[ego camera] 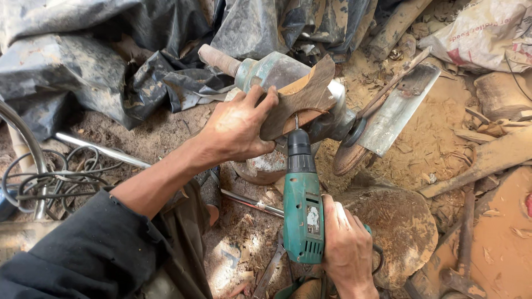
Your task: The person uses a corded drill to make multiple holes in a curved wooden piece clamped in a bench vise. The person holds the wood steady with one hand while operating the drill with the other, repositioning the drill bit to create several holes along the curved edge.
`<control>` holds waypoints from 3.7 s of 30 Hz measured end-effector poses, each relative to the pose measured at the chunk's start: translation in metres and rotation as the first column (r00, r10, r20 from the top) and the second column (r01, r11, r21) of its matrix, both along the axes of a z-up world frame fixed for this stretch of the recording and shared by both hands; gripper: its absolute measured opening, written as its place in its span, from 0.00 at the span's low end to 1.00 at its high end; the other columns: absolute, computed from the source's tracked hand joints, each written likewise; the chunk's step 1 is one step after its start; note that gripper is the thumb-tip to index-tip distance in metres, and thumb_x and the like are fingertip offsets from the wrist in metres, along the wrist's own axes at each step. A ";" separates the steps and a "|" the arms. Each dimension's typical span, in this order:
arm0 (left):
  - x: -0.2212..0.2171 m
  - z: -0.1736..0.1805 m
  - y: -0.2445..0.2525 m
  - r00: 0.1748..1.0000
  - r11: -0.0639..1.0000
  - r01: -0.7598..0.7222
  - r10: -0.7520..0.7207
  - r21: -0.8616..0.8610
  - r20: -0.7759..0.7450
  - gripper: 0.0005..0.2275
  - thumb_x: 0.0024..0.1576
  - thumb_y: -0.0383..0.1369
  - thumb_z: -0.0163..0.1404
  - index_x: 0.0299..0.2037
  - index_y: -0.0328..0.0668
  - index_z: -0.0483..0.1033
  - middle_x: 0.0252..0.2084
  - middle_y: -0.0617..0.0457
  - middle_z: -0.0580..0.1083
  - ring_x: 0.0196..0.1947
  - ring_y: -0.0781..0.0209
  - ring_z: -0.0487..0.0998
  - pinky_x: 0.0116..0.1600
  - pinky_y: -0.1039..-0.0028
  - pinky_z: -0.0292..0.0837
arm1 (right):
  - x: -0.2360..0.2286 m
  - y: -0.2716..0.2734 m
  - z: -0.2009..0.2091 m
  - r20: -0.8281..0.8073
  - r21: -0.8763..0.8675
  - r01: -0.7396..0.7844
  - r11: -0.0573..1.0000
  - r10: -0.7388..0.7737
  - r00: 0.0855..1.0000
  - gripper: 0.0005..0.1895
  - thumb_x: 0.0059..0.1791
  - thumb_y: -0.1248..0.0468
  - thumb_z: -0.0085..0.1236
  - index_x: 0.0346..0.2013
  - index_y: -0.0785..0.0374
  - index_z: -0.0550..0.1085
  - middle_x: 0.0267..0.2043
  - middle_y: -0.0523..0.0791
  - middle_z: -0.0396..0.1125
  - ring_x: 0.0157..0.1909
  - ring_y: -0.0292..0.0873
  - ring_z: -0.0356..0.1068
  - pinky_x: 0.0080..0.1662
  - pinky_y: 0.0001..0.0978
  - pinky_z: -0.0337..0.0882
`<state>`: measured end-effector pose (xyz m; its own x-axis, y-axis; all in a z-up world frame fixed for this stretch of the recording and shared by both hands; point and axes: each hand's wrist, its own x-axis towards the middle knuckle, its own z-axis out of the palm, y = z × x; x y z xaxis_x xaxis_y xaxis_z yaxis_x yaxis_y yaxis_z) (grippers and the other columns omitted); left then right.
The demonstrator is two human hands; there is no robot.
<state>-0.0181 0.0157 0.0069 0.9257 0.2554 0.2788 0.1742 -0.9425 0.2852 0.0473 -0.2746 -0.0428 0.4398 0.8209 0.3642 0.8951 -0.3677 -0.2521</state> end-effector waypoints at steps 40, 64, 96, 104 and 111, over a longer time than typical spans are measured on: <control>-0.003 -0.008 0.001 0.999 1.000 0.015 -0.015 -0.016 0.039 0.43 0.40 0.44 0.65 0.66 0.34 0.59 0.55 0.38 0.68 0.49 0.36 0.75 0.49 0.53 0.75 | 0.006 -0.033 -0.008 0.102 -0.248 0.055 0.967 -0.030 0.994 0.36 0.37 0.72 0.57 0.60 0.73 0.62 0.43 0.53 0.67 0.44 0.55 0.71 0.45 0.45 0.71; -0.005 0.000 0.003 0.995 0.985 0.078 -0.068 -0.155 0.070 0.43 0.40 0.43 0.65 0.65 0.33 0.59 0.54 0.38 0.67 0.50 0.36 0.75 0.54 0.55 0.73 | 0.023 -0.011 -0.001 -0.120 0.055 -0.171 0.984 0.176 0.977 0.43 0.36 0.67 0.70 0.61 0.79 0.60 0.35 0.54 0.71 0.32 0.52 0.75 0.33 0.42 0.77; 0.007 -0.003 -0.002 0.995 0.990 -0.096 0.090 -0.105 -0.052 0.44 0.45 0.52 0.64 0.66 0.36 0.55 0.56 0.38 0.66 0.56 0.38 0.72 0.58 0.53 0.70 | -0.007 -0.048 -0.026 -0.733 0.496 0.576 0.650 0.669 -0.123 0.26 0.47 0.68 0.60 0.56 0.74 0.65 0.36 0.49 0.64 0.25 0.38 0.62 0.30 0.32 0.64; -0.003 0.002 -0.004 0.996 0.991 -0.061 0.053 -0.123 -0.071 0.40 0.45 0.51 0.64 0.64 0.38 0.60 0.57 0.38 0.66 0.55 0.36 0.72 0.57 0.52 0.72 | -0.013 -0.027 -0.026 -0.720 0.475 0.595 0.649 0.675 -0.161 0.25 0.47 0.67 0.61 0.54 0.75 0.65 0.34 0.47 0.63 0.24 0.35 0.59 0.29 0.30 0.62; -0.001 -0.002 -0.012 1.000 0.999 0.011 -0.012 -0.045 -0.017 0.42 0.44 0.49 0.63 0.64 0.29 0.58 0.53 0.34 0.67 0.48 0.34 0.75 0.50 0.52 0.75 | -0.008 0.000 -0.033 -0.616 0.440 0.635 0.634 0.728 -0.300 0.20 0.48 0.67 0.57 0.52 0.71 0.65 0.32 0.44 0.61 0.24 0.32 0.57 0.31 0.26 0.63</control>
<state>-0.0187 0.0035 0.0046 0.9333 0.2565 0.2514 0.1684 -0.9308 0.3245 0.0389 -0.2750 -0.0760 0.6487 0.7467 -0.1472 -0.6816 0.4839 -0.5489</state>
